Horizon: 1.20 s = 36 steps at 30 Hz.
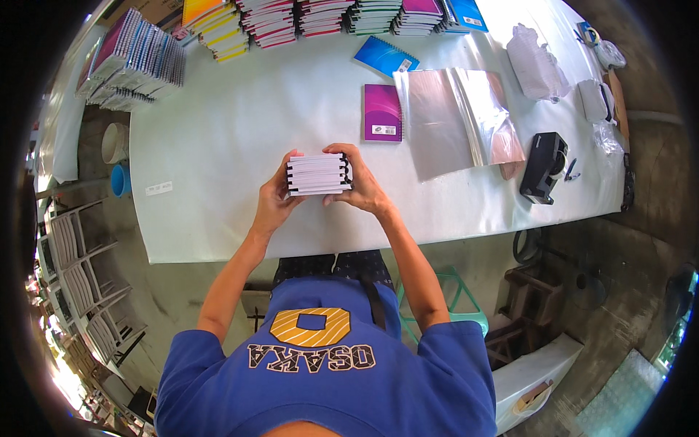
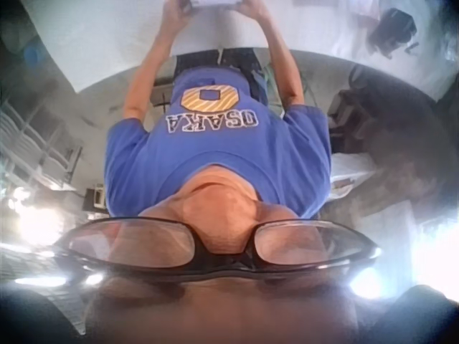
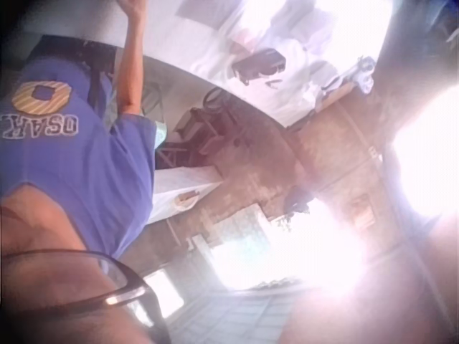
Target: The person packages notebooks into plastic sleeves. The person picks up stacks of small notebooks of various colors, places them inside clear plastic sleeves, and then uses a piece of tape to seal the sleeves.
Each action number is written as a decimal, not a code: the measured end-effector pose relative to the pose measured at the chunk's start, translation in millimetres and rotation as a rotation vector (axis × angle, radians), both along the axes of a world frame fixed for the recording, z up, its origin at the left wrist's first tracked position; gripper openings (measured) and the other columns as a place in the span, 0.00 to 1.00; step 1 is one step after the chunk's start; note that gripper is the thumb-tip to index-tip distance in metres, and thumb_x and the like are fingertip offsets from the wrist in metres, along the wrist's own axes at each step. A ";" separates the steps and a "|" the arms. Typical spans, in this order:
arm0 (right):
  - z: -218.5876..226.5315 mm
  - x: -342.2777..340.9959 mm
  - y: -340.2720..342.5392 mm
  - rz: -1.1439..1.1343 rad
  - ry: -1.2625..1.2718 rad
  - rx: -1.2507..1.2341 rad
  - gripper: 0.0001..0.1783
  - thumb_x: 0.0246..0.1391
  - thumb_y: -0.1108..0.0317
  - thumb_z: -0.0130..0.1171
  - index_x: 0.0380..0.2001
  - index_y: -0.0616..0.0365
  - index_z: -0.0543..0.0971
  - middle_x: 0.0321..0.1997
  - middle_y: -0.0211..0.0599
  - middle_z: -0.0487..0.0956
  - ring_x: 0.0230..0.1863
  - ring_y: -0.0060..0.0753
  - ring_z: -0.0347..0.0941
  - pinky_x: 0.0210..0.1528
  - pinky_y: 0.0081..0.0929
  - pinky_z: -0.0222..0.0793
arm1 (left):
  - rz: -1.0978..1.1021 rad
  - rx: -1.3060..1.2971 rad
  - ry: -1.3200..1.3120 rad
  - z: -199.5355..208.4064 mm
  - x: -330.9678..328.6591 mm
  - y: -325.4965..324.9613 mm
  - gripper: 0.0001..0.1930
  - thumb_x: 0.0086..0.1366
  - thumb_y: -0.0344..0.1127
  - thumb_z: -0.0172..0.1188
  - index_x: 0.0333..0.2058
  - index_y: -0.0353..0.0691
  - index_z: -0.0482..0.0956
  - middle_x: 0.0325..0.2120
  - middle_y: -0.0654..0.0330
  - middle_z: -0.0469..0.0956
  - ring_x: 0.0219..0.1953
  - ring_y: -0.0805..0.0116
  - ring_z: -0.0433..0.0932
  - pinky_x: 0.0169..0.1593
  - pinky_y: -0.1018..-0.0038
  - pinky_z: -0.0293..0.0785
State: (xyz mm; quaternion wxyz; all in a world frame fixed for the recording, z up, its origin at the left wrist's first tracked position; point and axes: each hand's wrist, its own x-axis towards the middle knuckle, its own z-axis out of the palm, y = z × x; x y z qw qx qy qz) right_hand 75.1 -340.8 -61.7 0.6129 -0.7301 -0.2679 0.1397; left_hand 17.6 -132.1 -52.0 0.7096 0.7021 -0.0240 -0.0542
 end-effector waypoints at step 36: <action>28.0 -52.8 -194.8 -0.643 0.607 0.509 0.45 0.40 0.81 0.67 0.62 0.58 0.59 0.59 0.35 0.68 0.60 0.34 0.65 0.64 0.33 0.59 | 0.068 0.989 -0.045 -14.3 159.1 -152.1 0.53 0.57 0.69 0.55 0.68 0.36 0.45 0.68 0.42 0.45 0.71 0.43 0.32 0.67 0.43 0.39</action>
